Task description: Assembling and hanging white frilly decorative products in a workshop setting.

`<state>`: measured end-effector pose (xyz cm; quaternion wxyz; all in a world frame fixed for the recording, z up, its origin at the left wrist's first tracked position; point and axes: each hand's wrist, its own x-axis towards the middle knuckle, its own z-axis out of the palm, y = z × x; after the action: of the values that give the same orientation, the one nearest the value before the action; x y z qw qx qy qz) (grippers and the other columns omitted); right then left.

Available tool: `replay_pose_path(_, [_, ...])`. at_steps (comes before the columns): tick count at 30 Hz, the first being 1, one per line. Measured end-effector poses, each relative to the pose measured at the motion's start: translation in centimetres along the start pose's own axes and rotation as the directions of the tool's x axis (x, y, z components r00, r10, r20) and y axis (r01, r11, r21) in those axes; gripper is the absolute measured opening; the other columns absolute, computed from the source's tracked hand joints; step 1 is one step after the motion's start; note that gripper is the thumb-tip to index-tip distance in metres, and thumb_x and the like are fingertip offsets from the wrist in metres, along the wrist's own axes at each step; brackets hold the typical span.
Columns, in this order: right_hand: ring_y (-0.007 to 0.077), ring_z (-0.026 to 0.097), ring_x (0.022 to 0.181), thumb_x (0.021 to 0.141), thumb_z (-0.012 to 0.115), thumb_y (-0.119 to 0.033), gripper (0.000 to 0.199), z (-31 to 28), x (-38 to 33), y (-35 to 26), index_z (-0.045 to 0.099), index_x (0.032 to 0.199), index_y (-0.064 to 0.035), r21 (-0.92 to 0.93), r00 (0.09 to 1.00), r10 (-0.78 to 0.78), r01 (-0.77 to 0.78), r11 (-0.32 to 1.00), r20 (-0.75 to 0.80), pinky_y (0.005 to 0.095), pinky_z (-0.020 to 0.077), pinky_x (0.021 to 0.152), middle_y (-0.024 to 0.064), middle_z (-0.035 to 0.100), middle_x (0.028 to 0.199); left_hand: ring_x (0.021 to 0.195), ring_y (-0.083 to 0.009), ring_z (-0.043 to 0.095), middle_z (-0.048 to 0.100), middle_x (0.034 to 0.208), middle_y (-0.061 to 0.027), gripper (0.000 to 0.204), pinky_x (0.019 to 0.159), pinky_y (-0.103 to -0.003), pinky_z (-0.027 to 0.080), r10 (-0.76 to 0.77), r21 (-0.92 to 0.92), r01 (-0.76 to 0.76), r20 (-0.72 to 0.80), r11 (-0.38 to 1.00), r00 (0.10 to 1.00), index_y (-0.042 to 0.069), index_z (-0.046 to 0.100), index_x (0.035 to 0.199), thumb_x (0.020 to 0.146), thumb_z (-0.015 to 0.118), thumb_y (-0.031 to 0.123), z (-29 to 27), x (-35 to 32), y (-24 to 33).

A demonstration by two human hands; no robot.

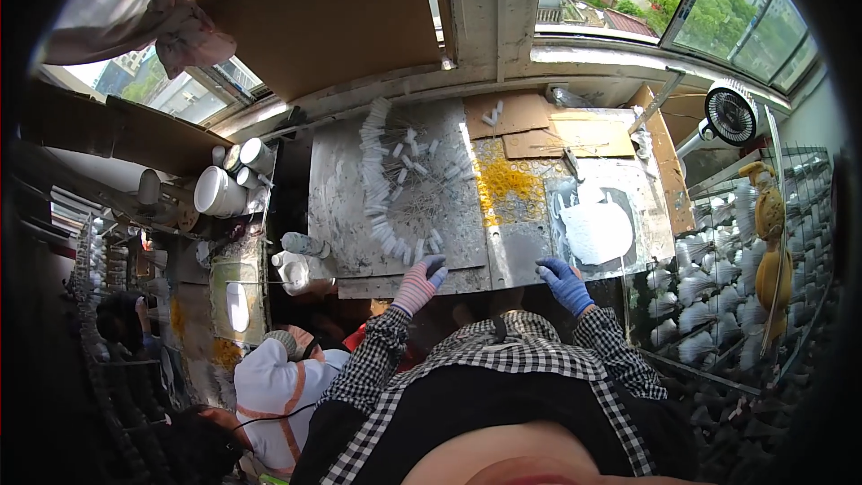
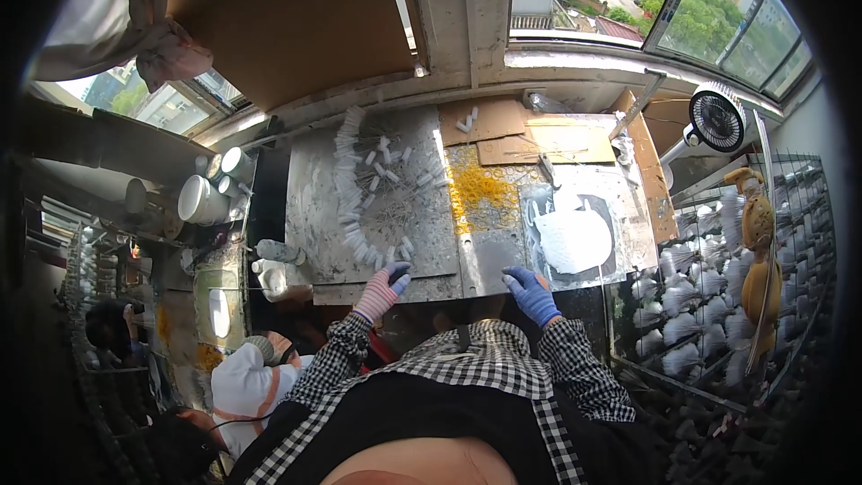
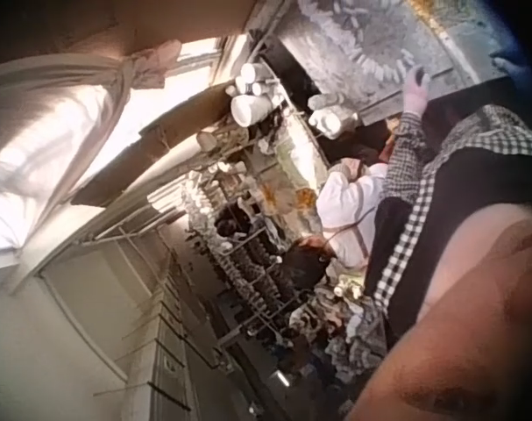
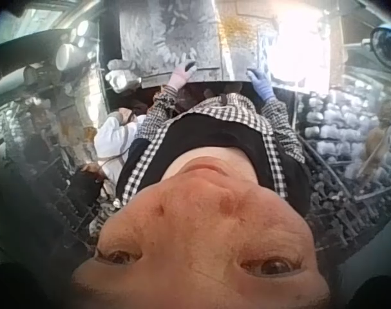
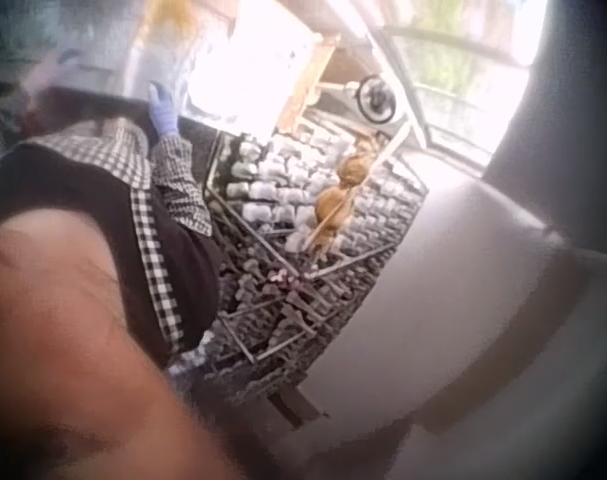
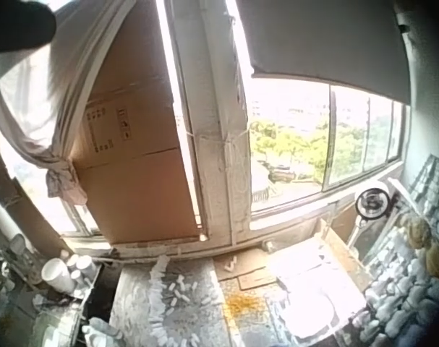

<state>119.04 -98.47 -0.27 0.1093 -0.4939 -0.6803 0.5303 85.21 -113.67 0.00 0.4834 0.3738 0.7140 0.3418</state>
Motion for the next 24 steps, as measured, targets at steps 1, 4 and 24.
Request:
replay_pose_path(1, [0.0267,0.07,0.096,0.093,0.067,-0.028,0.028,0.2,1.0,0.3,0.071,0.113,-0.009,0.049,1.0,-0.004,0.003,0.999,0.014,0.0337,0.0527,0.085,0.0139,0.073,0.102,0.102,-0.0218,0.067,0.069,0.112,-0.0142,0.04,0.093,-0.034,0.053,0.031,0.046,-0.029,-0.061,0.999,0.998,0.003,0.057,0.13,0.094,0.067,0.019,-2.1,1.7,-0.1])
replay_pose_path(4, [0.0182,0.07,0.089,0.095,0.065,-0.024,0.026,-1.1,3.9,4.4,0.07,0.114,-0.0069,0.153,1.0,0.012,-0.014,0.988,0.01,0.0313,0.0533,0.081,0.0113,0.074,0.099,0.099,-0.0197,0.065,0.068,0.109,-0.011,0.041,0.091,-0.032,0.053,0.172,0.068,-0.159,-0.267,0.985,0.948,0.004,0.056,0.13,0.093,0.068,0.016,-6.9,9.2,2.5])
replay_pose_path(24, [0.0128,0.065,0.086,0.098,0.061,-0.019,0.027,5.8,1.8,2.7,0.066,0.118,-0.0009,0.321,0.943,0.317,-0.27,0.908,-0.103,0.0267,0.0525,0.079,0.0073,0.071,0.098,0.138,-0.0321,0.04,0.037,0.152,-0.0233,0.098,0.114,-0.036,0.034,0.161,-0.005,-0.221,-0.67,0.975,0.725,-0.001,0.024,0.153,0.084,0.079,0.041,-51.8,34.8,3.7])
